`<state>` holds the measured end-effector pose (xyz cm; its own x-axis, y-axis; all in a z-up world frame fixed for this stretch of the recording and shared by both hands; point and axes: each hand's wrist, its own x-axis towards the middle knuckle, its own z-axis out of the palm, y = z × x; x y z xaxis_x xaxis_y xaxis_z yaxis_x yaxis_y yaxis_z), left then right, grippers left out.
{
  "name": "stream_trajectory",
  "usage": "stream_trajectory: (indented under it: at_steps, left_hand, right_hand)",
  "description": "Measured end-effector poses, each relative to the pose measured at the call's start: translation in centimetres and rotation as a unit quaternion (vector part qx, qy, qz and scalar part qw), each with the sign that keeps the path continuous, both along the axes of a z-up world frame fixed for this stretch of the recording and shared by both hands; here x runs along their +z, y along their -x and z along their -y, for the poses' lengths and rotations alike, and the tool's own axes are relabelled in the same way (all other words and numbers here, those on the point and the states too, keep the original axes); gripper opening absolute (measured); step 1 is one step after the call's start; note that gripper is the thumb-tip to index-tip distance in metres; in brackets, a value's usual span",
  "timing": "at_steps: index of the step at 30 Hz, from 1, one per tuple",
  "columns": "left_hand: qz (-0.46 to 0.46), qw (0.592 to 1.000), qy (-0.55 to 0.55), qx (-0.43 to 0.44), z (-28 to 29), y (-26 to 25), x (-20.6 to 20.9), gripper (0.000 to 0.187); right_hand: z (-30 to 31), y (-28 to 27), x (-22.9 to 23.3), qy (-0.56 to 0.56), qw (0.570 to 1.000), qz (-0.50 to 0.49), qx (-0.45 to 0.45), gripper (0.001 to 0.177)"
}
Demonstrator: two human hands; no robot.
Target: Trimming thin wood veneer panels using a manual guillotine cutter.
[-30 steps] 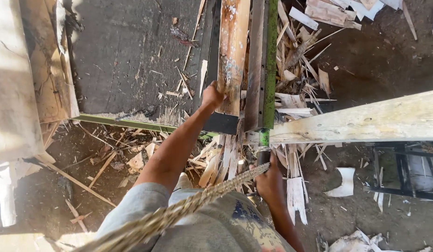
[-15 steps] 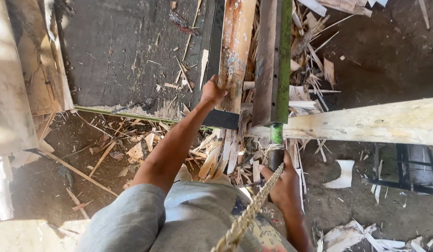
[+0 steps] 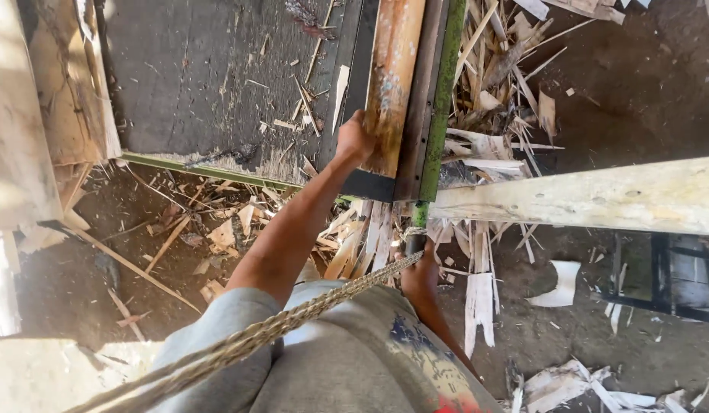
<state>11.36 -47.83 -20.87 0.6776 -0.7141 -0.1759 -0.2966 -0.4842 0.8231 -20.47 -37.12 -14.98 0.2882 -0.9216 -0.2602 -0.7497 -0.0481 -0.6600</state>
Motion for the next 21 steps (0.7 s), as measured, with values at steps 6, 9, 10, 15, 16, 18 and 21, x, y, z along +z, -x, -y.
stream_trajectory:
  at_steps: [6,9,10,15,16,18,21]
  left_hand:
    - [-0.071,0.997,-0.025,0.003,-9.2,-1.0,3.3,0.060]
    - [-0.116,0.990,-0.070,0.027,-13.7,-1.3,8.2,0.067]
    - [-0.156,0.982,-0.098,0.043,-14.9,-1.3,9.1,0.066]
    - [-0.265,0.955,-0.096,0.095,-19.3,-2.3,4.9,0.062]
    - [-0.287,0.951,-0.059,0.096,-20.0,-2.7,2.0,0.058]
    - [-0.308,0.946,-0.022,0.101,-20.8,-3.5,-1.4,0.055]
    - [-0.355,0.930,0.034,0.091,-21.5,-3.7,-0.8,0.046]
  right_hand:
    - [-0.6,0.0,2.3,-0.018,1.000,-0.011,0.014,0.053]
    - [-0.2,-0.5,3.4,-0.056,0.998,-0.007,-0.001,0.054]
    - [-0.3,-0.8,4.4,-0.069,0.997,-0.024,-0.009,0.055]
    - [-0.1,-1.2,8.0,-0.080,0.994,-0.070,-0.012,0.059]
    - [-0.1,-1.0,8.2,-0.090,0.993,-0.073,-0.016,0.059]
    - [0.1,-0.9,8.5,-0.100,0.992,-0.075,-0.015,0.060]
    - [0.1,-0.7,9.1,-0.104,0.991,-0.080,-0.016,0.057]
